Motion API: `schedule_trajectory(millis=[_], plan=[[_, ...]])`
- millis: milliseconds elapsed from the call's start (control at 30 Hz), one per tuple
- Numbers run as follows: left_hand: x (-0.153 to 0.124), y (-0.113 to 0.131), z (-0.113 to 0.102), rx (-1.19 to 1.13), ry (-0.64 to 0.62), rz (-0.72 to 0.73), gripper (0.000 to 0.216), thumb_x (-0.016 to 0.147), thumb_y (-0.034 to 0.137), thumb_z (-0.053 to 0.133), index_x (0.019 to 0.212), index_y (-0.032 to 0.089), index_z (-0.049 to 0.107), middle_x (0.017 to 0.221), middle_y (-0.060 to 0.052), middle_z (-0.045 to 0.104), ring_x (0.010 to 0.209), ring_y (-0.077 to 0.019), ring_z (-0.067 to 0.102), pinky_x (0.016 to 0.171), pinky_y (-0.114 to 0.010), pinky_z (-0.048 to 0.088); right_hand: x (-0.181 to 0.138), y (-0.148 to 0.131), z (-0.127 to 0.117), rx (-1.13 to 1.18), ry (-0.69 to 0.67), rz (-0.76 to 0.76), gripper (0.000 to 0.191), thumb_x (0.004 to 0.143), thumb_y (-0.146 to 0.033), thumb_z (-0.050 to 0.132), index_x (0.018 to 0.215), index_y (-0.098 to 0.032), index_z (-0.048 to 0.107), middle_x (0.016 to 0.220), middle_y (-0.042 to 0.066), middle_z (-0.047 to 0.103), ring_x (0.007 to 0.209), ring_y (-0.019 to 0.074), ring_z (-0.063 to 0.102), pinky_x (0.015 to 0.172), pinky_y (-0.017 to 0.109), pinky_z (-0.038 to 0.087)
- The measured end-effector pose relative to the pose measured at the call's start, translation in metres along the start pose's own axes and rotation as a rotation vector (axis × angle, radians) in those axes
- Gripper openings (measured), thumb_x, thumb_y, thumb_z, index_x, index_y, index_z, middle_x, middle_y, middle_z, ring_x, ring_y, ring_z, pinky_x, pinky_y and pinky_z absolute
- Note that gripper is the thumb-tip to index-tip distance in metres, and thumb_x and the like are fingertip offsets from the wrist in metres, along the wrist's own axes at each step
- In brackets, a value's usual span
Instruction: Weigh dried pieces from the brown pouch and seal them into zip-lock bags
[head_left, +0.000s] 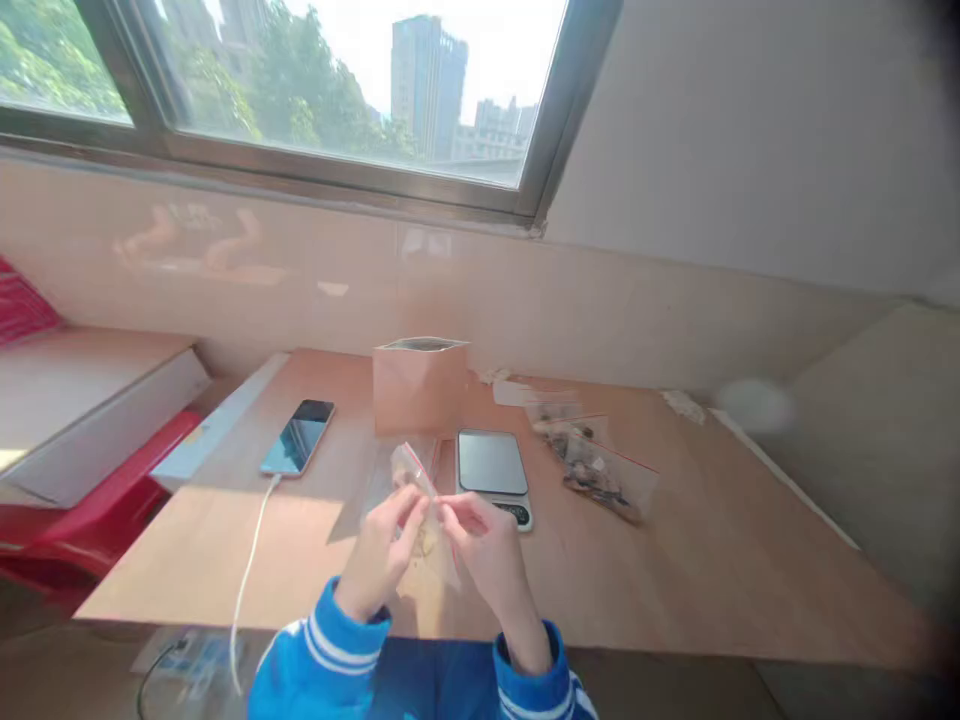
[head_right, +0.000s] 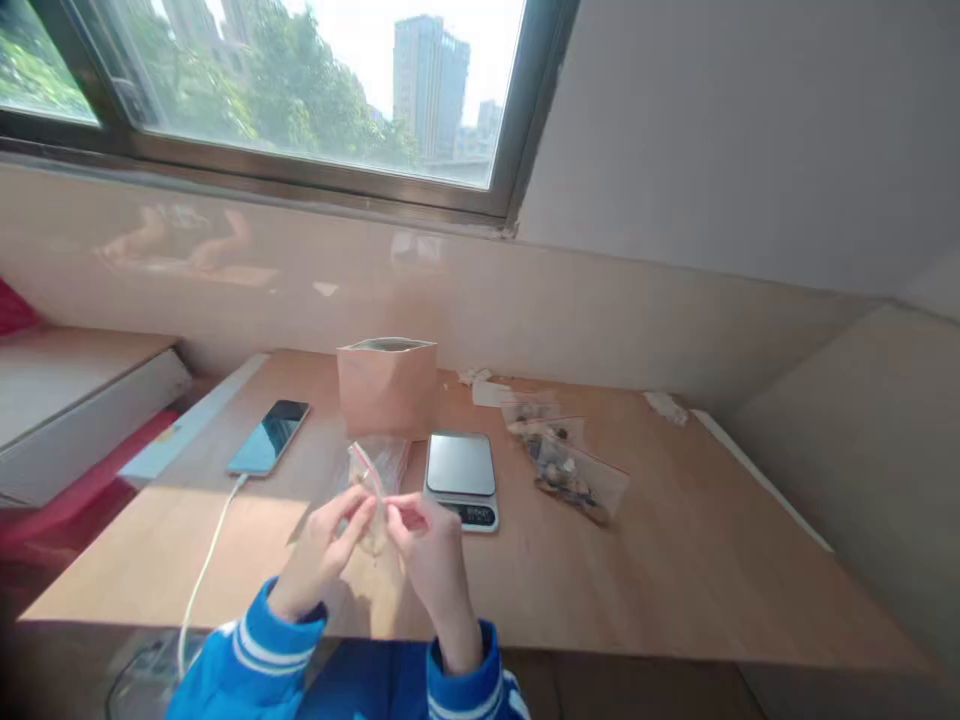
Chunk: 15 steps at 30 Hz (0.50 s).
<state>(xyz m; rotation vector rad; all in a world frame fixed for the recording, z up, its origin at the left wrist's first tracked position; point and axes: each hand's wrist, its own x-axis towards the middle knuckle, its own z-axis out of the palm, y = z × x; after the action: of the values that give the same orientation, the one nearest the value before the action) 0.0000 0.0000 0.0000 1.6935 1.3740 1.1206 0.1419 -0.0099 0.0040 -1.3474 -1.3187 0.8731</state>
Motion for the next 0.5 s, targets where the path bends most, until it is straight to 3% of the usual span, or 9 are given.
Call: schedule_trajectory(millis=[100,233,333,400,500], plan=[[0.000,0.001,-0.025,0.049,0.112,-0.075,0.034,0.090,0.047,0.044,0.068,0.020,0.048,0.061,0.003,0.047,0.059,-0.0128,0.047,0.057,-0.022,0.036,0.013,0.007,-0.033,-0.014,0.204,0.072,0.025,0.078,-0.038,0.060,0.082,-0.016,0.070,0.070,0.007,0.071,0.062,0.0198,0.068,0.057,0.029,0.056],[0.000,0.005,-0.037,-0.100,-0.036,-0.071,0.038,0.088,0.051,0.046,0.068,0.020,0.046,0.062,0.002,0.046,0.062,-0.0131,0.048,0.058,-0.023,0.036,0.015,-0.006,-0.044,0.074,0.254,0.045,0.029,0.079,-0.043,0.062,0.088,-0.016,0.069,0.075,0.007,0.071,0.060,0.0175,0.066,0.053,0.028,0.057],[0.003,-0.005,-0.029,-0.320,-0.045,-0.049,0.043,0.091,0.054,0.037,0.068,0.019,0.046,0.067,0.001,0.048,0.067,-0.0140,0.048,0.067,-0.025,0.039,0.013,-0.024,-0.035,0.177,0.253,0.008,0.029,0.079,-0.044,0.065,0.088,-0.016,0.069,0.074,0.005,0.070,0.060,0.0164,0.064,0.053,0.028,0.057],[0.007,-0.020,-0.017,-0.481,0.031,-0.087,0.048,0.092,0.057,0.031,0.068,0.019,0.047,0.075,-0.001,0.054,0.074,-0.0156,0.051,0.073,-0.028,0.040,0.014,-0.030,-0.029,0.253,0.251,0.012,0.031,0.078,-0.045,0.067,0.088,-0.016,0.069,0.073,0.004,0.069,0.058,0.0158,0.063,0.050,0.027,0.056],[0.013,-0.043,0.009,-0.682,0.060,-0.297,0.042,0.086,0.059,0.045,0.097,0.022,0.060,0.108,-0.006,0.063,0.100,-0.0210,0.057,0.088,-0.032,0.041,0.022,-0.027,-0.020,0.352,0.262,0.055,0.033,0.077,-0.046,0.067,0.091,-0.016,0.068,0.074,0.004,0.068,0.057,0.0150,0.062,0.048,0.027,0.054]])
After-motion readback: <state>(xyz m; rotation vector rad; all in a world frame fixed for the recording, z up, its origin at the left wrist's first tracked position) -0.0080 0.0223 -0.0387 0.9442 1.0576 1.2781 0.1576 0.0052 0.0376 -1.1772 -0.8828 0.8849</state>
